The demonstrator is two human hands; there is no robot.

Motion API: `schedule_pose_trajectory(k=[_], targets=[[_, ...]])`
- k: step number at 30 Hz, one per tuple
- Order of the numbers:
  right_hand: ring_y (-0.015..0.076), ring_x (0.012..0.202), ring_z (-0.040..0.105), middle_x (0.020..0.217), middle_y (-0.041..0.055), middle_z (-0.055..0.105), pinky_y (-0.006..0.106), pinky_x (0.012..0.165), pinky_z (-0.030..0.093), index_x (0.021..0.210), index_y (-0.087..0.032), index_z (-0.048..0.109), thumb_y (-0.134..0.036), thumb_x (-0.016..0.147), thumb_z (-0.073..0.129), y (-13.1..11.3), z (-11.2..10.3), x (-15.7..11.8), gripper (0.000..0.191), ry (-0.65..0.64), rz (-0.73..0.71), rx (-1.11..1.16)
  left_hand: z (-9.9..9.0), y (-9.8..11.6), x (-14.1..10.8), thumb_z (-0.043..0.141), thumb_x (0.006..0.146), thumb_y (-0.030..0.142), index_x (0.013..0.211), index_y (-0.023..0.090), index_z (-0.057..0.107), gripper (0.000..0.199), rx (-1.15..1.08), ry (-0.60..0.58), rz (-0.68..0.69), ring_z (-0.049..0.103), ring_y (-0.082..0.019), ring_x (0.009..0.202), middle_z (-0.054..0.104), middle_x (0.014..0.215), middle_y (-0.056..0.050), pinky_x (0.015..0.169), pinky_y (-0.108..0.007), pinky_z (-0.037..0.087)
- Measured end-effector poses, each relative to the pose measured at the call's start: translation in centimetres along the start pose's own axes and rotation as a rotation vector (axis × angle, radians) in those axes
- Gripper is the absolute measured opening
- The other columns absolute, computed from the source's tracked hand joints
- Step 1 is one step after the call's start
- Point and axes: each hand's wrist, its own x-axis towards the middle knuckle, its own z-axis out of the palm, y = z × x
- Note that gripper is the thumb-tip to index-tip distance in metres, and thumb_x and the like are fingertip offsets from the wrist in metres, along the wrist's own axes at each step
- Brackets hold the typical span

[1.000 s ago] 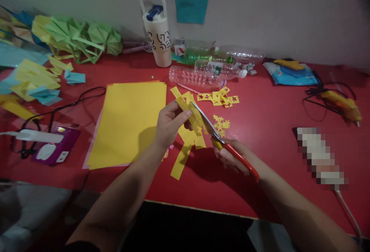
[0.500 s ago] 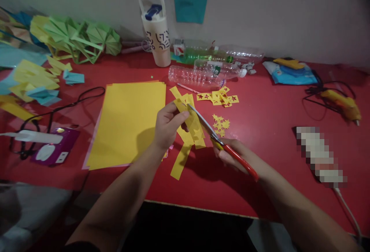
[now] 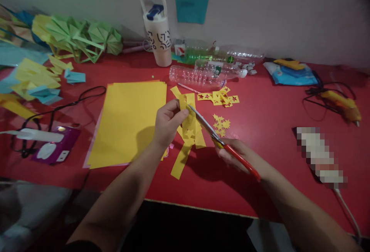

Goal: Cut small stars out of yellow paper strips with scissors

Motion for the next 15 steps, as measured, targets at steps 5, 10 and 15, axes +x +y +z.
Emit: schedule_pose_trajectory(k=[5, 10, 15], targets=[[0.0082, 0.046, 0.032, 0.055, -0.0063, 0.037, 0.024, 0.041, 0.023, 0.065, -0.023, 0.037, -0.071, 0.084, 0.054, 0.21, 0.03, -0.06, 0.054, 0.005, -0.019, 0.009, -0.12, -0.09, 0.01, 0.067, 0.067, 0.024, 0.064, 0.018, 0.065, 0.006, -0.007, -0.002, -0.005, 0.051, -0.008, 0.055, 0.058, 0.062, 0.002, 0.05, -0.021, 0.043], [0.0077, 0.044, 0.033, 0.053, -0.0063, 0.038, 0.024, 0.039, 0.024, 0.064, -0.023, 0.038, -0.071, 0.083, 0.056, 0.08, 0.06, -0.02, 0.054, 0.01, -0.006, 0.024, -0.03, -0.06, 0.03, 0.067, 0.066, 0.023, 0.063, 0.018, 0.064, 0.006, -0.007, 0.007, -0.009, 0.049, -0.007, 0.054, 0.056, 0.06, 0.003, 0.049, -0.02, 0.042], [0.0075, 0.043, 0.036, 0.053, -0.0064, 0.039, 0.023, 0.039, 0.028, 0.064, -0.023, 0.039, -0.067, 0.082, 0.061, 0.04, 0.28, 0.13, 0.052, 0.016, 0.002, 0.074, 0.14, 0.11, 0.0, 0.067, 0.068, 0.023, 0.065, 0.018, 0.065, 0.006, 0.019, 0.006, 0.027, 0.053, -0.008, 0.054, 0.059, 0.061, 0.002, 0.048, -0.02, 0.045]])
